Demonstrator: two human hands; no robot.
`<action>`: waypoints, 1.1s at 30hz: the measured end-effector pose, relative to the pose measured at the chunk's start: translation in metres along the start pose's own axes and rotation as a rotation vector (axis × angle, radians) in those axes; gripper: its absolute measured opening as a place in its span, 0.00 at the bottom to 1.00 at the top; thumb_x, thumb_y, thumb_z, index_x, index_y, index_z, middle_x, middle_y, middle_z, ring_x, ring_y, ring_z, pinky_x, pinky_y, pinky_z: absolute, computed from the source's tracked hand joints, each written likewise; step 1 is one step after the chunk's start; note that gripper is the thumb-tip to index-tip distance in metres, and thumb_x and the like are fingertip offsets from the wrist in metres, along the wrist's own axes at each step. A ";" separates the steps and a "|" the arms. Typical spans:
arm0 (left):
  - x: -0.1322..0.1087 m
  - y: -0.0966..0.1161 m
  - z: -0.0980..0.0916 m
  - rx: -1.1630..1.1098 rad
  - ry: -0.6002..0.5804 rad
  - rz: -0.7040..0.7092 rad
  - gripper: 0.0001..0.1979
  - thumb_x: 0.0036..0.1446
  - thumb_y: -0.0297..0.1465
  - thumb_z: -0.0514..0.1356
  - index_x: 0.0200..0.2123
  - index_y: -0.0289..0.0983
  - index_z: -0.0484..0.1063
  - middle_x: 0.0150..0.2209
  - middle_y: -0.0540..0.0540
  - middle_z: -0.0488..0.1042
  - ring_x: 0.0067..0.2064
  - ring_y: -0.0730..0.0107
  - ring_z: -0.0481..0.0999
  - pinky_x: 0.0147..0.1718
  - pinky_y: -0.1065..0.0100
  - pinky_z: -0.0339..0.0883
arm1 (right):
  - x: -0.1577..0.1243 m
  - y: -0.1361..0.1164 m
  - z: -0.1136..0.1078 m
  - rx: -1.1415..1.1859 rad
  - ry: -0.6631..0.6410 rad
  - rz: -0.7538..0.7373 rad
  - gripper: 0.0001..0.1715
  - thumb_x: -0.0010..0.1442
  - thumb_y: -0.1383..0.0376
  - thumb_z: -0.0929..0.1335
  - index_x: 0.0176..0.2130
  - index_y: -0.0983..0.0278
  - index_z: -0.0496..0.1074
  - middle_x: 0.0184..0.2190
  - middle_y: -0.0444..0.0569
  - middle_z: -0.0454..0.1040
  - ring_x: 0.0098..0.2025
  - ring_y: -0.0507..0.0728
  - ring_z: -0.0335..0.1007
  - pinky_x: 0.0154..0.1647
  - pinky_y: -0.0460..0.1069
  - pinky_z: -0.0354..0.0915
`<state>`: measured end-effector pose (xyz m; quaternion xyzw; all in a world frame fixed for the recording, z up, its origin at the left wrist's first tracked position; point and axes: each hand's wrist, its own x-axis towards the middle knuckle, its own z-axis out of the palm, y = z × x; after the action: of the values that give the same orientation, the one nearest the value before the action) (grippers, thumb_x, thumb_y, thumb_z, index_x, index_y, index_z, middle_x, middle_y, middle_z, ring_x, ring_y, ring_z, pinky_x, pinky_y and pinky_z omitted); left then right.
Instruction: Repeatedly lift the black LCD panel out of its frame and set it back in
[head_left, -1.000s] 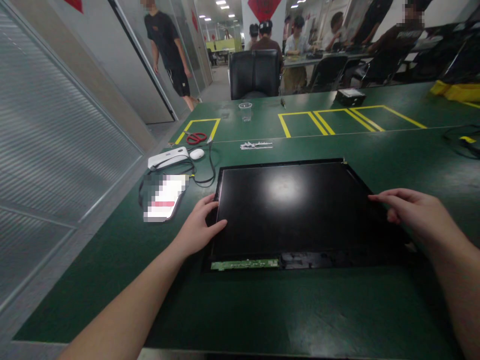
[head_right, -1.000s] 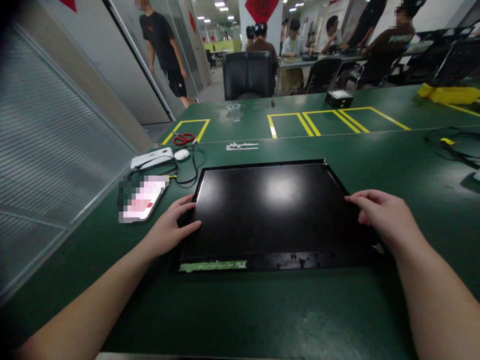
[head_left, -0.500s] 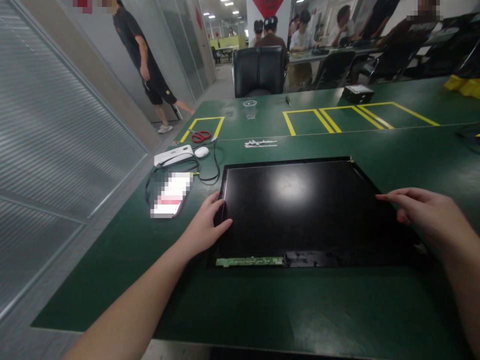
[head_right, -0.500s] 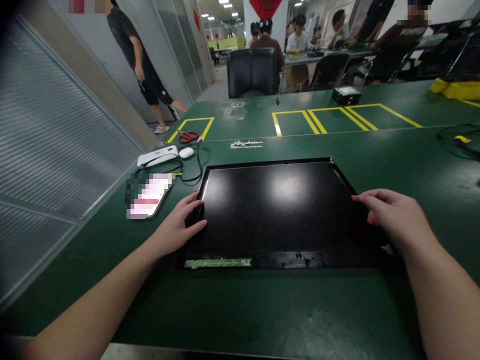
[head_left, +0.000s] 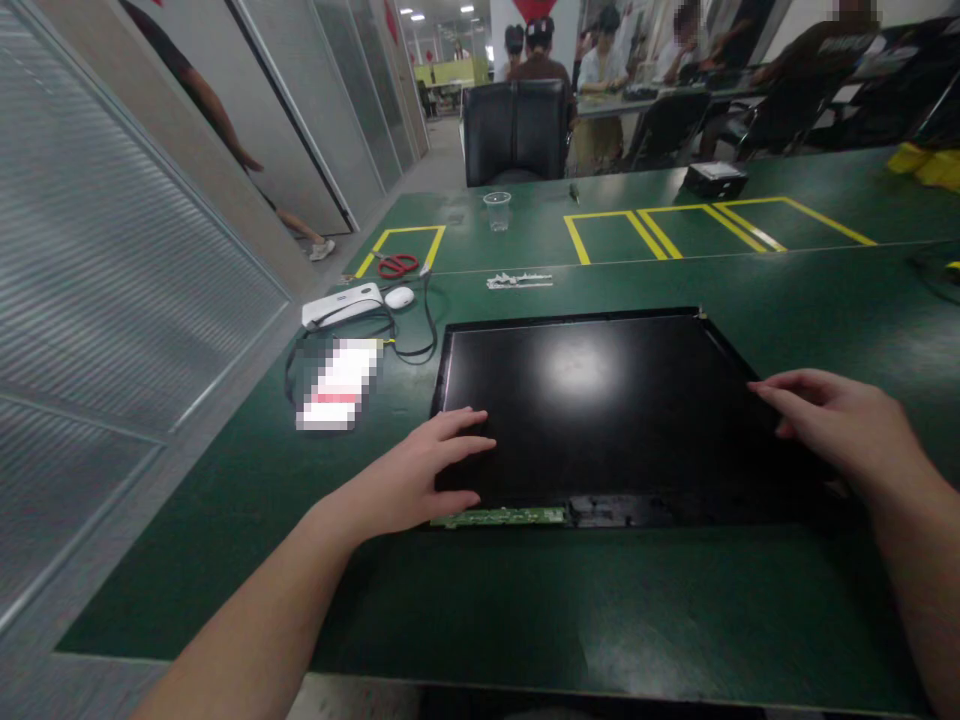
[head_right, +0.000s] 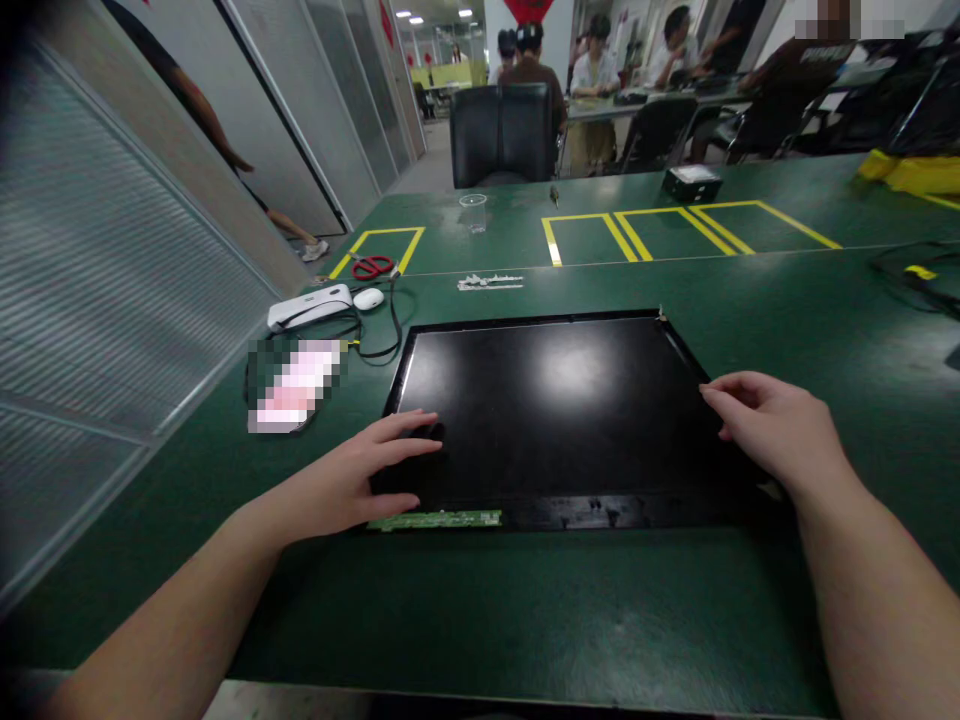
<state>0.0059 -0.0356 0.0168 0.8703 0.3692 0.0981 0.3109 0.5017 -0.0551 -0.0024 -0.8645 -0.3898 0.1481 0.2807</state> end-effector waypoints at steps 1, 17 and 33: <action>0.000 -0.001 0.000 0.017 -0.009 0.004 0.29 0.62 0.33 0.70 0.66 0.47 0.75 0.75 0.38 0.62 0.75 0.42 0.60 0.70 0.40 0.58 | 0.000 0.001 0.000 0.000 0.003 -0.005 0.22 0.46 0.46 0.73 0.35 0.56 0.80 0.18 0.44 0.72 0.23 0.61 0.72 0.29 0.55 0.63; 0.003 0.004 0.000 0.087 -0.033 0.280 0.22 0.66 0.23 0.63 0.62 0.43 0.77 0.68 0.39 0.72 0.69 0.53 0.71 0.73 0.45 0.55 | -0.002 -0.002 -0.001 -0.020 -0.007 0.088 0.24 0.48 0.46 0.73 0.40 0.57 0.81 0.17 0.45 0.71 0.22 0.60 0.69 0.27 0.54 0.61; 0.002 0.007 0.001 0.161 -0.037 0.320 0.22 0.68 0.22 0.59 0.61 0.43 0.77 0.66 0.40 0.75 0.67 0.54 0.73 0.73 0.44 0.55 | 0.008 0.013 0.002 -0.021 0.009 -0.005 0.26 0.47 0.43 0.73 0.40 0.57 0.81 0.17 0.45 0.72 0.24 0.62 0.72 0.28 0.55 0.61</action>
<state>0.0123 -0.0385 0.0200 0.9417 0.2269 0.1005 0.2272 0.5136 -0.0553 -0.0120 -0.8671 -0.3921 0.1394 0.2739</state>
